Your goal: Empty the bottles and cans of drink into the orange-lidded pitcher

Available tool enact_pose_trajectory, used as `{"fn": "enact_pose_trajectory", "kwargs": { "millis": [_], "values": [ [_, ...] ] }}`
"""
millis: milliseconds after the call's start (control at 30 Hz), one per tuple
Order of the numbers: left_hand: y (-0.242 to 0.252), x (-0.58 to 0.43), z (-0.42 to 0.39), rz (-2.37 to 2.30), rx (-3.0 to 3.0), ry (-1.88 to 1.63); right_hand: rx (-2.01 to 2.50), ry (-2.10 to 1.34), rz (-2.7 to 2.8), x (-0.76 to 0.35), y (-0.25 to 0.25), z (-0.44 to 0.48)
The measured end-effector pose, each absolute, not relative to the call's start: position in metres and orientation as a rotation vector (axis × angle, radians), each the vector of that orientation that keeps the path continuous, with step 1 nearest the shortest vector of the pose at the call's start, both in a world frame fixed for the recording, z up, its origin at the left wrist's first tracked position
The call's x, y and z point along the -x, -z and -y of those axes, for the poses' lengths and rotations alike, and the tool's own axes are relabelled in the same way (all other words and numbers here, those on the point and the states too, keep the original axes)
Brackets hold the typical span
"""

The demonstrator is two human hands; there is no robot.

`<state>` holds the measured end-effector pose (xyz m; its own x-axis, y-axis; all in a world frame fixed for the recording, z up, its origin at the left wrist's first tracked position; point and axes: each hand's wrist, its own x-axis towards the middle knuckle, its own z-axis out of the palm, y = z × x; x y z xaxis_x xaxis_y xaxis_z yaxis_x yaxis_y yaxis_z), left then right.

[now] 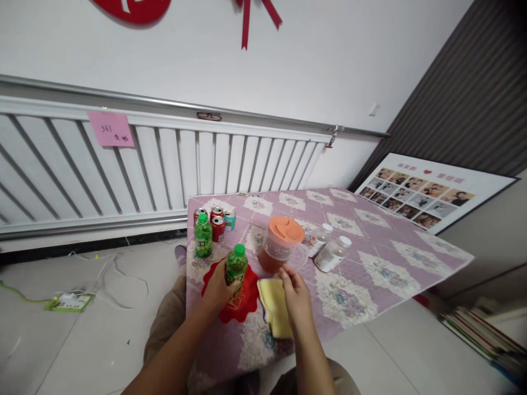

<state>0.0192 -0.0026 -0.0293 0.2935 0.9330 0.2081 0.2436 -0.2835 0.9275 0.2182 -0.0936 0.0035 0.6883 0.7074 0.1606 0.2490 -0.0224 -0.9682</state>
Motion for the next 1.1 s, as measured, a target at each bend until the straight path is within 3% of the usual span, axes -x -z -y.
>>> {"fn": "enact_pose_trajectory", "kwargs": {
  "millis": [333,567,1100],
  "values": [
    [0.031,-0.019,0.003,-1.154,-1.712,-0.975,1.838,-0.365,0.708,-0.250,0.043,0.143],
    [0.030,-0.018,0.003,-1.142,-1.755,-0.950,1.885,-0.537,0.672,-0.259,0.052,0.158],
    [0.036,-0.024,0.007,-1.178,-1.752,-0.974,1.350,-0.971,0.283,-0.231,0.024,0.174]
  ]
}}
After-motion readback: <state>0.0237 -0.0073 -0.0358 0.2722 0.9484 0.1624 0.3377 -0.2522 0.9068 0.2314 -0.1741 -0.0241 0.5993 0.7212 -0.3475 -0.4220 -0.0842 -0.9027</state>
